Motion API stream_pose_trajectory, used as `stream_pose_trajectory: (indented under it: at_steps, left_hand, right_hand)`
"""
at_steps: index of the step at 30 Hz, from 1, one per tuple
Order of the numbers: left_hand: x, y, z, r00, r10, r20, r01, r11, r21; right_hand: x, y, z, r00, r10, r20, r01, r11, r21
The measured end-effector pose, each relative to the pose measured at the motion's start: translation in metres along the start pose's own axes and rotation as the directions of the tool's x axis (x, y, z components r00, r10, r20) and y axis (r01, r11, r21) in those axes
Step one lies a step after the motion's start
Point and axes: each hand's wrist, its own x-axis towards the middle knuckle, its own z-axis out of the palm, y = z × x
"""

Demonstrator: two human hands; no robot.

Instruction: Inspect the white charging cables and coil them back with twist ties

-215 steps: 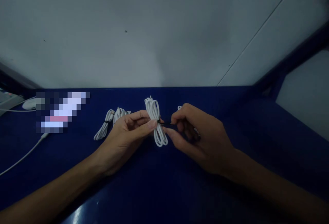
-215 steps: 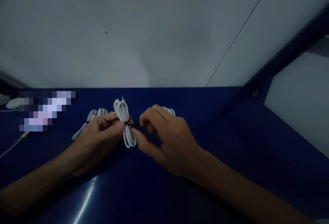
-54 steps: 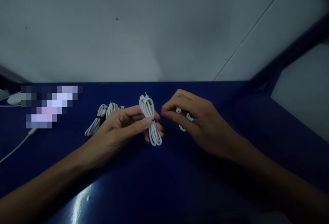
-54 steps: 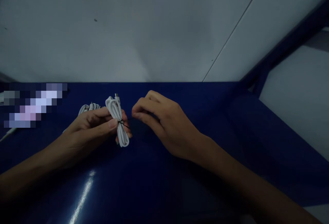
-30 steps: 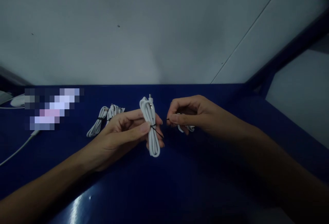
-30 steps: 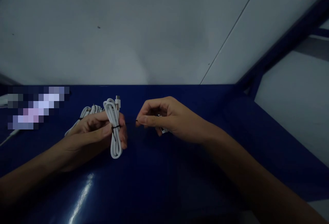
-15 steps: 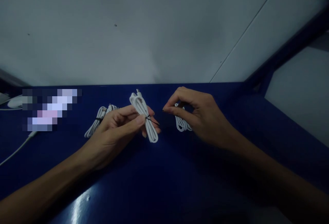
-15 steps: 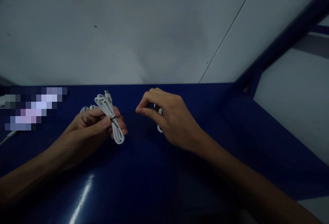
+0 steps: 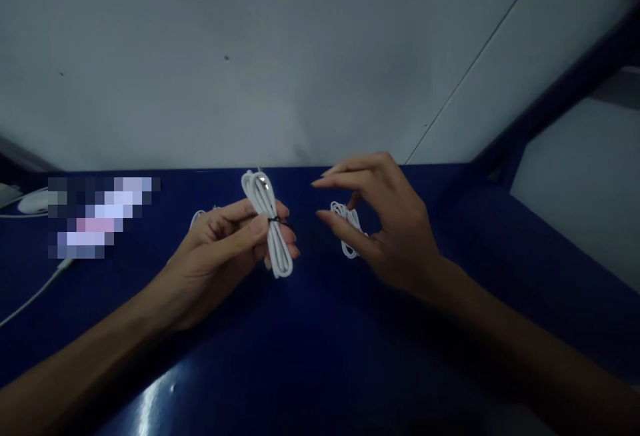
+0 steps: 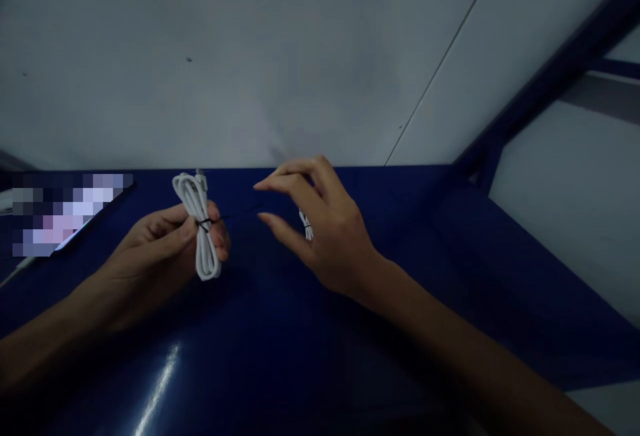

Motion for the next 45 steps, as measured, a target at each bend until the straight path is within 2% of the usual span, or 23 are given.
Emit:
stream_pose_trajectory:
  at_steps: [4,9,15,29,35,40,45]
  left_hand:
    - [-0.003,-0.005,-0.003,0.998,-0.06,0.035,0.061,0.998,-0.029]
    - [-0.004,-0.006,-0.006,0.992,-0.099,0.075,0.103,0.994,-0.045]
    - [-0.004,-0.008,-0.006,0.991,-0.119,0.066,0.124,0.989,-0.077]
    - [-0.003,-0.009,-0.01,0.992,-0.108,0.07,0.109,0.994,-0.013]
    - [-0.003,-0.011,-0.012,0.994,-0.096,0.048,0.097,0.995,-0.021]
    - [-0.003,-0.01,-0.01,0.994,-0.095,0.054,0.096,0.995,-0.03]
    - [-0.002,-0.01,-0.01,0.994,-0.097,0.055,0.1,0.994,-0.045]
  right_hand:
    - [-0.003,-0.005,0.01,0.992,-0.119,0.029,0.119,0.993,0.007]
    - [-0.002,-0.007,0.015,0.988,-0.152,-0.002,0.152,0.987,-0.043]
    - [-0.002,-0.007,0.015,0.97,-0.233,-0.064,0.228,0.97,-0.083]
    - [-0.001,-0.013,0.016,0.992,-0.123,0.018,0.124,0.99,-0.068]
    - [0.0,-0.007,0.012,0.975,-0.216,0.053,0.22,0.972,-0.086]
    - [0.001,-0.006,0.011,0.972,-0.225,0.067,0.229,0.971,-0.066]
    - [0.0,-0.004,0.012,0.961,-0.276,0.024,0.277,0.956,-0.095]
